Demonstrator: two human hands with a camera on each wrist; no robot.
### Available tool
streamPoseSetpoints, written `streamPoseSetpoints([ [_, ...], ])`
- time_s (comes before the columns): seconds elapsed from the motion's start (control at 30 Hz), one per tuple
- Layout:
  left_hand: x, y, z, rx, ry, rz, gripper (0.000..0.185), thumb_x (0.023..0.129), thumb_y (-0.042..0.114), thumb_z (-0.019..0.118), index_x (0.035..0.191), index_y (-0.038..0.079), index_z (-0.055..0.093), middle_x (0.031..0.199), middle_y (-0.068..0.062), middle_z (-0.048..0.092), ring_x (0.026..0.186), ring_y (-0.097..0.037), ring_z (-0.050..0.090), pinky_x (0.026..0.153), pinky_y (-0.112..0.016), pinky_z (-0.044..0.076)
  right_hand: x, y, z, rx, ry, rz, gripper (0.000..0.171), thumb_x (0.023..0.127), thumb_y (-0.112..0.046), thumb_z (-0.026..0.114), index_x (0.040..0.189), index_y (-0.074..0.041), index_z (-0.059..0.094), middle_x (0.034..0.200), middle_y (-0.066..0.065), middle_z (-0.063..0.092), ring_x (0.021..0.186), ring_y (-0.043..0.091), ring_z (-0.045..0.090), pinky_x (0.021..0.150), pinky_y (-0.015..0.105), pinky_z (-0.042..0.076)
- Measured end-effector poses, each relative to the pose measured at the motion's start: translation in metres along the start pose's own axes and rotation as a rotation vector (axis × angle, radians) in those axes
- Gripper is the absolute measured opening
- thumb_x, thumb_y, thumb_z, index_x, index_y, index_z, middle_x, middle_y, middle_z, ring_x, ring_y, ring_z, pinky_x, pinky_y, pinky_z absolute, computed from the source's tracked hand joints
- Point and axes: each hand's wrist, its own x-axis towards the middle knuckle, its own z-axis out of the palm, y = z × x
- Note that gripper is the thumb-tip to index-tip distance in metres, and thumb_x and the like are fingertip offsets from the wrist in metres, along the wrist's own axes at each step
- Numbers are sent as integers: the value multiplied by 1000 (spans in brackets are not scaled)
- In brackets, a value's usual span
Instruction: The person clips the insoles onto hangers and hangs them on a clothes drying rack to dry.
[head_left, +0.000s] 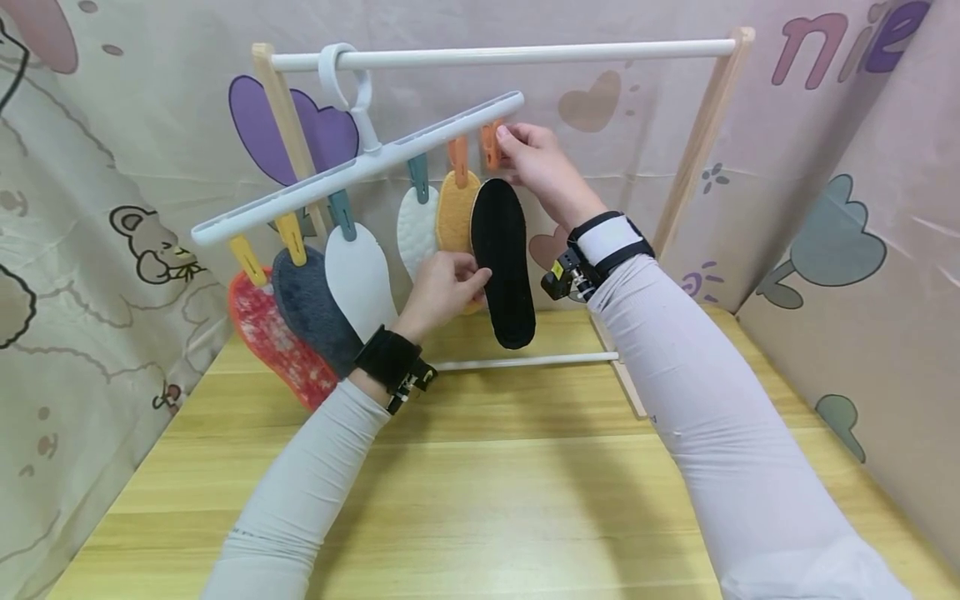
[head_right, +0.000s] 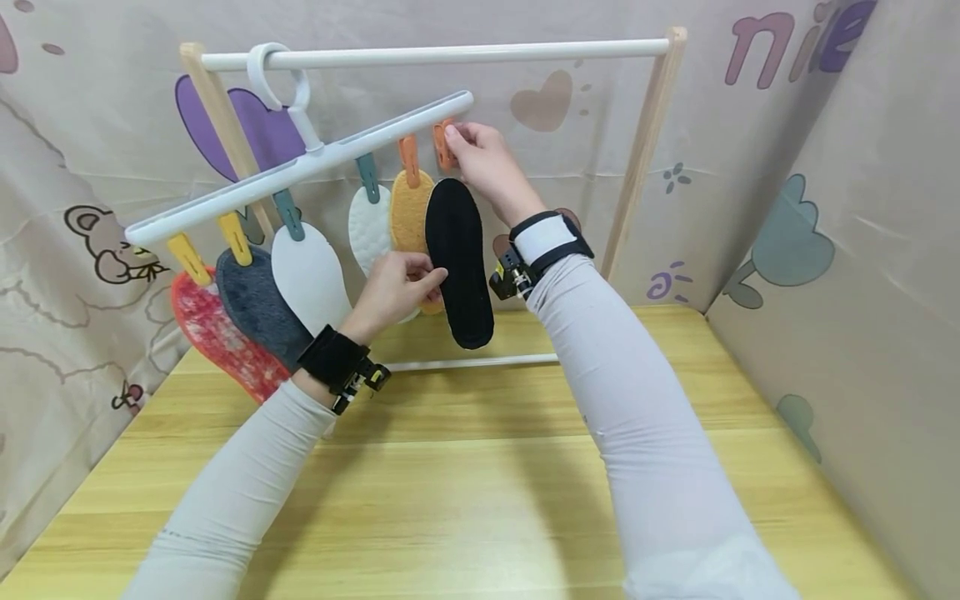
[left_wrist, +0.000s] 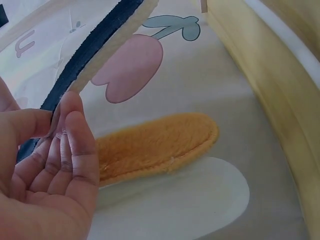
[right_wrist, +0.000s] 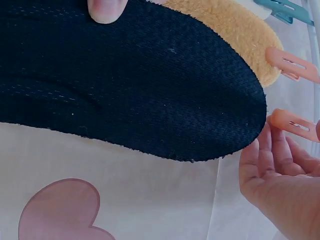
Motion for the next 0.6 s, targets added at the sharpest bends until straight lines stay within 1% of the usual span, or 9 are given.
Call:
streamPoseSetpoints([
  [0.2,0,-1,2,-5,-5,12,29,106,21,69,81,6,75,75,-9,77,72,-19,72,63,-26,45,1,-1,0,6,29,11,48,116,-41,41,157,-15,50,155,4,56,139,19,56,118,37,46],
  [0.37,0,-1,3,-22,-1,15,29,106,19,69,82,5,75,75,-11,77,72,-20,73,63,-26,46,-1,-1,-5,-15,27,-9,46,116,-40,43,155,-16,51,149,2,56,133,18,55,117,39,47],
  [0.5,0,-1,5,-12,-5,19,29,106,20,69,81,6,75,75,-9,77,71,-19,72,63,-26,45,-4,1,-10,-49,26,-32,45,115,-38,46,152,-13,52,140,0,57,129,14,53,118,41,46],
  [0.6,0,-1,6,-7,-11,20,30,106,21,69,81,7,74,74,-8,76,71,-18,71,62,-26,45,-5,3,-13,-61,33,-58,43,115,-35,48,148,-9,53,133,-2,59,123,11,54,114,40,47],
])
